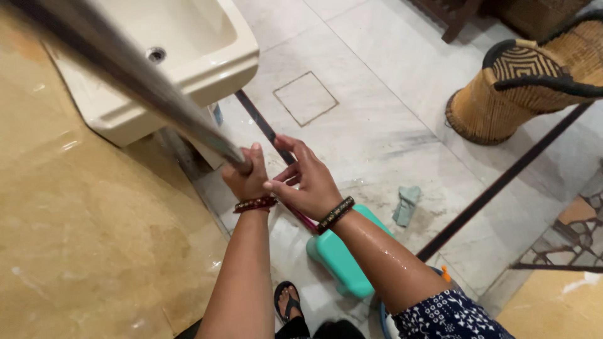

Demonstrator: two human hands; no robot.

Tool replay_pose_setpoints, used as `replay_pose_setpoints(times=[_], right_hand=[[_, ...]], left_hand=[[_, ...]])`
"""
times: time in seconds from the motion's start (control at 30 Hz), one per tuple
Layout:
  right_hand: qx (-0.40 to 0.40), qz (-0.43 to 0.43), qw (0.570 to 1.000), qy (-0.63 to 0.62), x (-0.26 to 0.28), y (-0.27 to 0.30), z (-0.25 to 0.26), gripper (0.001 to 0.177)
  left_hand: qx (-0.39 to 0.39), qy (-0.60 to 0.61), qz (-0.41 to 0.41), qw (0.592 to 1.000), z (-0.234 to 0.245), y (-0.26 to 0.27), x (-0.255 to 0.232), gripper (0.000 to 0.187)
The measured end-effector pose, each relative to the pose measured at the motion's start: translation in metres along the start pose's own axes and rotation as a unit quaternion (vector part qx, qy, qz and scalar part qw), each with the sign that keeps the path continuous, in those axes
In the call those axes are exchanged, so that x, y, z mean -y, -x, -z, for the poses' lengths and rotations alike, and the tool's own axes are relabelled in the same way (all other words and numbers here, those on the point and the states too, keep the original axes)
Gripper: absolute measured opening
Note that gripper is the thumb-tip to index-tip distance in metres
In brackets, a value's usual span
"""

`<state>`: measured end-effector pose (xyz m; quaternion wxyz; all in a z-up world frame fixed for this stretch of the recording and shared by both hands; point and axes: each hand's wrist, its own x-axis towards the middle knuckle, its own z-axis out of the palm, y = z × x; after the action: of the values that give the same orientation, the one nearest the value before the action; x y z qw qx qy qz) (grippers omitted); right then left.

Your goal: The person fills a bucket with water from a tap, moves two plastic stools out of the way, and uses a floor wiper to sweep water across the bathroom floor toward the drain.

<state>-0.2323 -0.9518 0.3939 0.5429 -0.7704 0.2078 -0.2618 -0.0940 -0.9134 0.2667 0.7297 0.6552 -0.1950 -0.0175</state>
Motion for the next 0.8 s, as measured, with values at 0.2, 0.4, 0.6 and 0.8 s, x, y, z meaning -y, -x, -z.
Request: replay_pose_setpoints(times=[0.2, 0.4, 0.6, 0.8], right_hand=[[0.013, 0.055, 0.996, 0.073, 0.033, -0.024, 0.012, 0.076], [0.019, -0.041, 0.981, 0.189, 0.033, -0.041, -0.007, 0.020], [0.026, -0.053, 0.986, 0.158, 0.017, -0.054, 0.010, 0.021], [0.062, -0.056, 0.980, 0.181, 0.008, -0.027, 0.028, 0.027]], left_hand=[[0.114, 0.327, 0.203, 0.916, -0.014, 0.018, 0.001, 0.043], [0.204, 0.500, 0.279, 0.794, -0.023, 0.021, 0.015, 0.048], [0.235, 0.157, 0.125, 0.951, -0.030, 0.000, 0.043, 0.030], [0.188, 0.332, 0.255, 0.889, -0.037, 0.022, 0.050, 0.040]])
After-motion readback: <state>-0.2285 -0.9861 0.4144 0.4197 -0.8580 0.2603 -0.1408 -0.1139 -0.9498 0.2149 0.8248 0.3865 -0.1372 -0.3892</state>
